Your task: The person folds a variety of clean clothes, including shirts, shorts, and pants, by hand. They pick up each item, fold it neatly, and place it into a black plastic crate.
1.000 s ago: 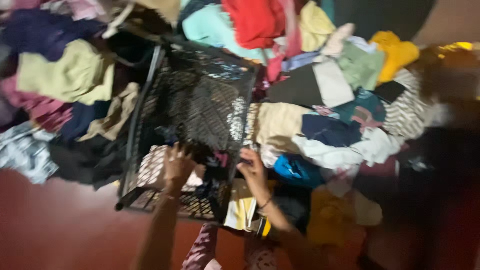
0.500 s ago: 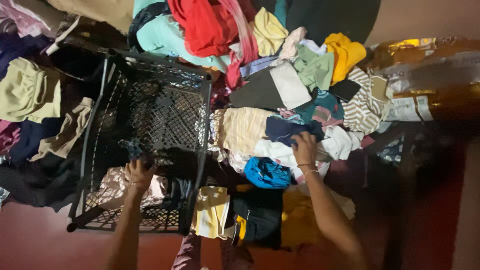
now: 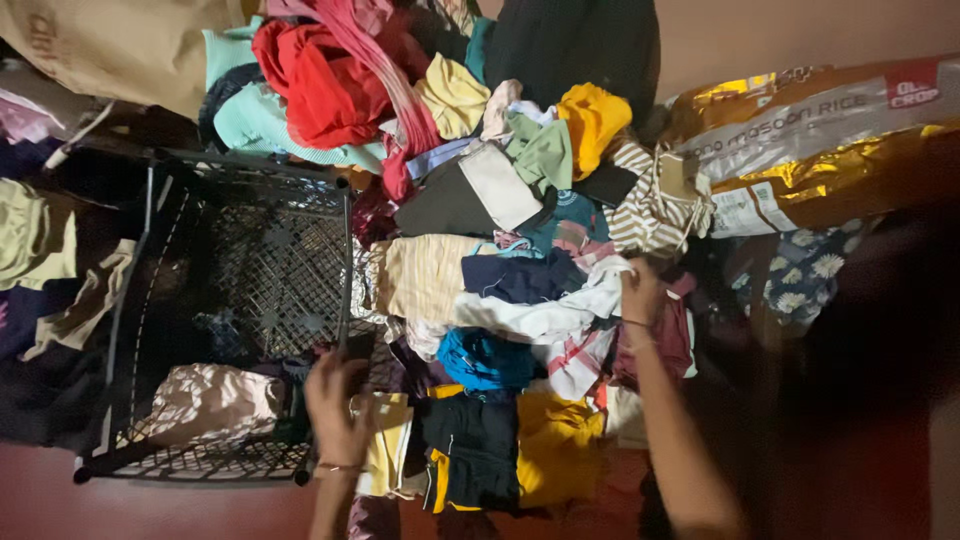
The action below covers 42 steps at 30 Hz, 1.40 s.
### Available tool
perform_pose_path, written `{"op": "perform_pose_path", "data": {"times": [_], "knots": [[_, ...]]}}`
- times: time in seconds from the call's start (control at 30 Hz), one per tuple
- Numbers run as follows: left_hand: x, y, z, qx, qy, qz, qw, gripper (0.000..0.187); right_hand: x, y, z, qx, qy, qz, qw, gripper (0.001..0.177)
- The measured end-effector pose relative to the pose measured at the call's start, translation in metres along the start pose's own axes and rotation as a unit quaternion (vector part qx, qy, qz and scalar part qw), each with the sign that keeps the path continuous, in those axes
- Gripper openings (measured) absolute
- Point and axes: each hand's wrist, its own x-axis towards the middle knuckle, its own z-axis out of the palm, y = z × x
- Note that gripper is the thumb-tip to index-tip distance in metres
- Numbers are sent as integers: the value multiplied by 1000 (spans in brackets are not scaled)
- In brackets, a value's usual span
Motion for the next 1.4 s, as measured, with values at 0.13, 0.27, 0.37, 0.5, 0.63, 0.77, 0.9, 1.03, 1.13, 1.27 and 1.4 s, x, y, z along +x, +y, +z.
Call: {"op": "perform_pose_path", "data": {"times": [0.13,0.27,0.37,0.5,0.63,0.77,0.9,1.03,1.13,1.27,1.4], "knots": [[2,84,32,-59,-69,73,993,46,-2,-37,-84,374,-101,-15,922,23],[12,159,65,-155,-136,149,967,56,-22,-108,-198,441,-183,-39,878,26],[29,192,92,-106,-89,287,948,70,-41,-155,-275,425,-179,-129,878,27],[45,202,113,-104,-86,338,931,66,-59,-183,-352,438,-106,-164,878,26],[48,184,111,-258,-368,138,883,39,-45,-183,-373,490,-28,-169,855,17],[49,166,79,-343,-470,32,813,42,-25,-171,-385,356,-6,-228,906,19],[41,175,70,-289,-572,109,760,54,-14,-182,-376,292,-15,-299,908,19],[15,181,89,-269,-614,56,740,65,-6,-206,-317,309,-84,-242,916,29],[1,176,100,-423,-587,-14,690,67,-3,-210,-241,304,-149,-319,885,56],[-6,159,79,-630,-464,-96,616,71,-47,-135,-161,402,-187,-135,886,63],[-26,153,54,-727,-415,-119,533,81,-115,-53,-97,503,-245,76,826,75]]}}
